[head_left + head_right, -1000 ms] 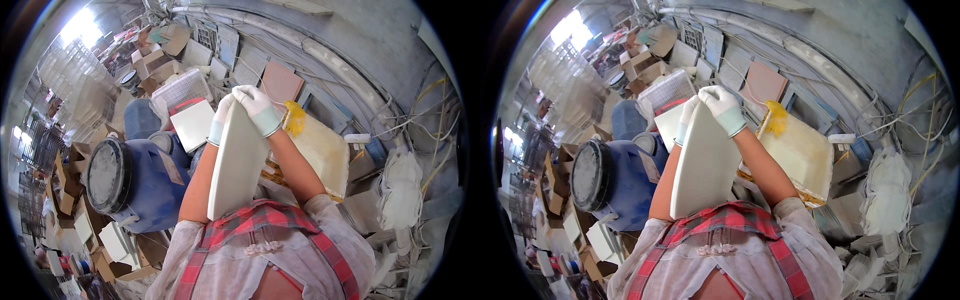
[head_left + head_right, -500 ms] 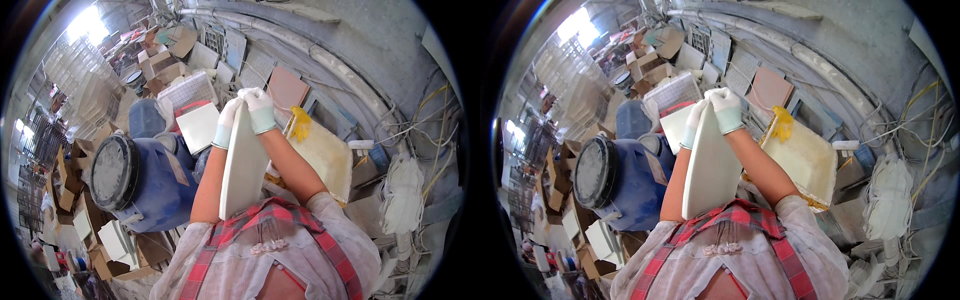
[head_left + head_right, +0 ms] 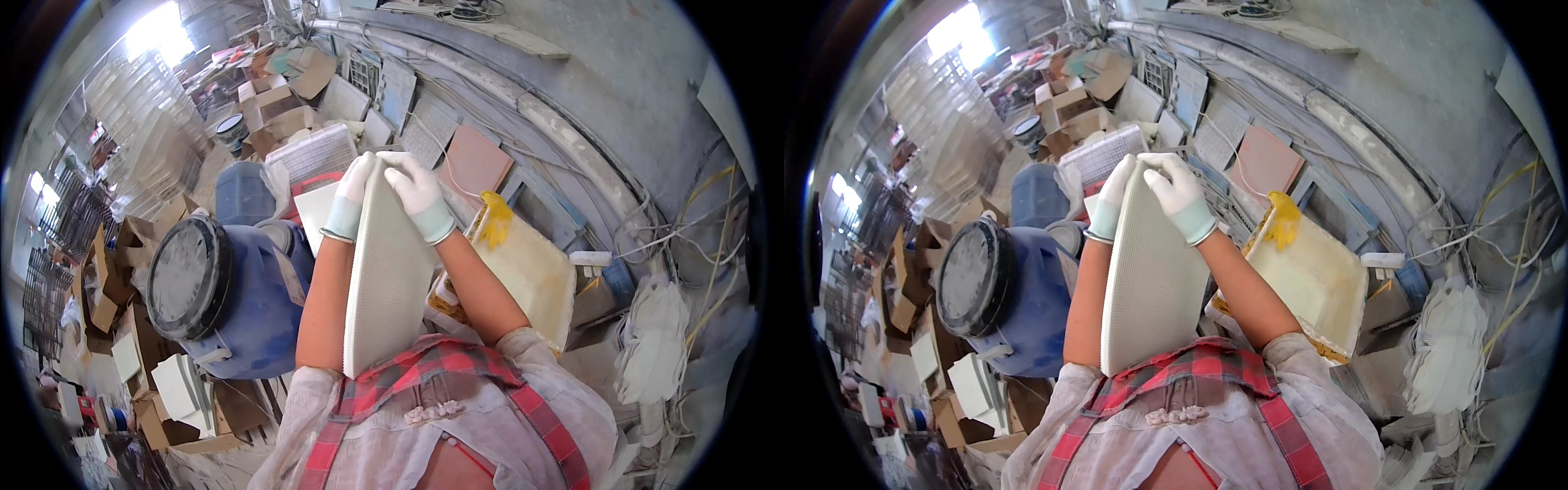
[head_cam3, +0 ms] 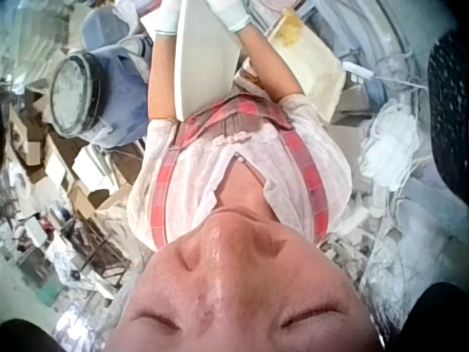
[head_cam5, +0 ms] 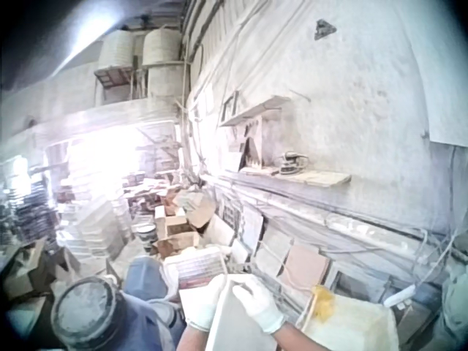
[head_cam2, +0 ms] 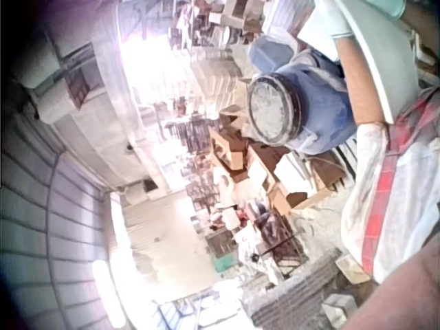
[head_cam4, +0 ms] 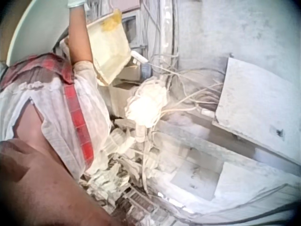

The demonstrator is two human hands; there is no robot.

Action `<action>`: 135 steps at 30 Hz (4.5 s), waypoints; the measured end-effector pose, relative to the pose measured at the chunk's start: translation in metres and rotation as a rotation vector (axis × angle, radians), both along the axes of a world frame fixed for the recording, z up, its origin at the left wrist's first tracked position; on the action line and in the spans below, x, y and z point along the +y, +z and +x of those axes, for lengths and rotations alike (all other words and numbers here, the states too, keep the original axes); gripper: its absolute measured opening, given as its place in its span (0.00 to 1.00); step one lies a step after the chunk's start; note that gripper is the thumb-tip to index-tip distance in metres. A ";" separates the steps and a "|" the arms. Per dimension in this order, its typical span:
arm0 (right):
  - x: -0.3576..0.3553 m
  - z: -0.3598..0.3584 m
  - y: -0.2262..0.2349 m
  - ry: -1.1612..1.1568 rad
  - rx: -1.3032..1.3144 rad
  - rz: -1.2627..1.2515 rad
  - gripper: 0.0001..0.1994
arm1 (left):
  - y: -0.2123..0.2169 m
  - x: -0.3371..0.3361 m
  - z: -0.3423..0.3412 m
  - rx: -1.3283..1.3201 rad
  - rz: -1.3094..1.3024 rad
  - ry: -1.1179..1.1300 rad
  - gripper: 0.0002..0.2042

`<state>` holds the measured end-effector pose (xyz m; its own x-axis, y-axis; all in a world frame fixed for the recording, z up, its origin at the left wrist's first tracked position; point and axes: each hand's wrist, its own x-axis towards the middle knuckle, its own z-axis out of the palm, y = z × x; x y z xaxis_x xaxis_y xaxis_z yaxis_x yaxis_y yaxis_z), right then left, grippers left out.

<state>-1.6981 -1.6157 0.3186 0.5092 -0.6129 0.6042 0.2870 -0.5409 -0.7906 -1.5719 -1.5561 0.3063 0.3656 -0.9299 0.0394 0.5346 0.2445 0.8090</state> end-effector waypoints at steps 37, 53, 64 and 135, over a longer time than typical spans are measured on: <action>0.000 0.062 0.008 -0.116 -0.085 0.074 0.17 | -0.012 0.012 0.034 -1.181 -0.236 0.450 0.16; 0.010 0.055 0.019 -0.218 -0.076 0.066 0.23 | -0.067 0.025 0.038 -0.043 0.004 0.094 0.22; 0.016 0.067 -0.028 0.098 -0.032 -0.204 0.12 | -0.017 0.080 0.040 -1.629 0.012 0.608 0.07; 0.626 -0.008 -0.940 0.220 1.711 0.522 0.24 | -0.623 0.919 0.260 -1.902 1.808 0.295 0.48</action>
<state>-1.7060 -0.9894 -0.6213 0.3861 -0.3903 -0.8358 -0.9196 -0.2339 -0.3155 -1.3117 -0.6372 -0.3167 0.9038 -0.4275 -0.0199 -0.4014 -0.8307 -0.3856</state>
